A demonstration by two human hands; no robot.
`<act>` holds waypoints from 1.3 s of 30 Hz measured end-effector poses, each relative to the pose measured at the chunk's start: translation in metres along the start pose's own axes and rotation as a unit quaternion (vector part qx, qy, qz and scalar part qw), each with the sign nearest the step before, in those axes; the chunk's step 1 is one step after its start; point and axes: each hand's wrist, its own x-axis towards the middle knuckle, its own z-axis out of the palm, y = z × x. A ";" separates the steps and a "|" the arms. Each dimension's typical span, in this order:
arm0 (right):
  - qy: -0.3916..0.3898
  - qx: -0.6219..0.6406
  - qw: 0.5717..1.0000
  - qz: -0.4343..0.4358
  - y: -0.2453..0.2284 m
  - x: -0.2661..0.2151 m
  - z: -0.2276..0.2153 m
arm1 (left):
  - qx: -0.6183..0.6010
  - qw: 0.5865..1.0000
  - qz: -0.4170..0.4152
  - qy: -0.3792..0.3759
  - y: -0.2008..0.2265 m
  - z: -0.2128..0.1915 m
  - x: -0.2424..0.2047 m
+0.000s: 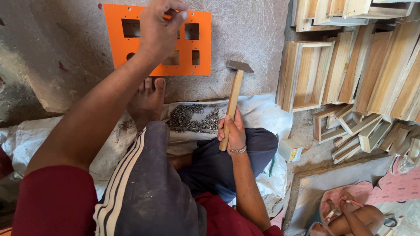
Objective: The person assembles small wooden frames by placing them on colored plastic templates and hammering nails into the corners. They repeat this process with multiple frames and different colored templates.
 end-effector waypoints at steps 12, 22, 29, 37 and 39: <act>0.000 -0.003 1.000 -0.001 -0.001 0.000 0.000 | 0.170 0.979 0.117 -0.007 -0.020 0.014 0.009; -0.019 0.026 0.999 0.000 -0.003 -0.003 0.000 | 0.189 0.975 0.117 -0.010 -0.014 0.013 0.007; -0.032 0.036 0.999 -0.007 -0.004 -0.003 0.000 | 0.195 0.971 0.133 -0.029 -0.015 0.011 0.005; -0.021 0.089 0.995 0.050 -0.019 -0.006 0.012 | 0.179 0.976 0.122 -0.020 -0.008 0.009 0.005; -0.026 0.098 0.995 0.023 -0.021 -0.006 0.019 | 0.176 0.976 0.125 -0.014 -0.007 0.009 0.006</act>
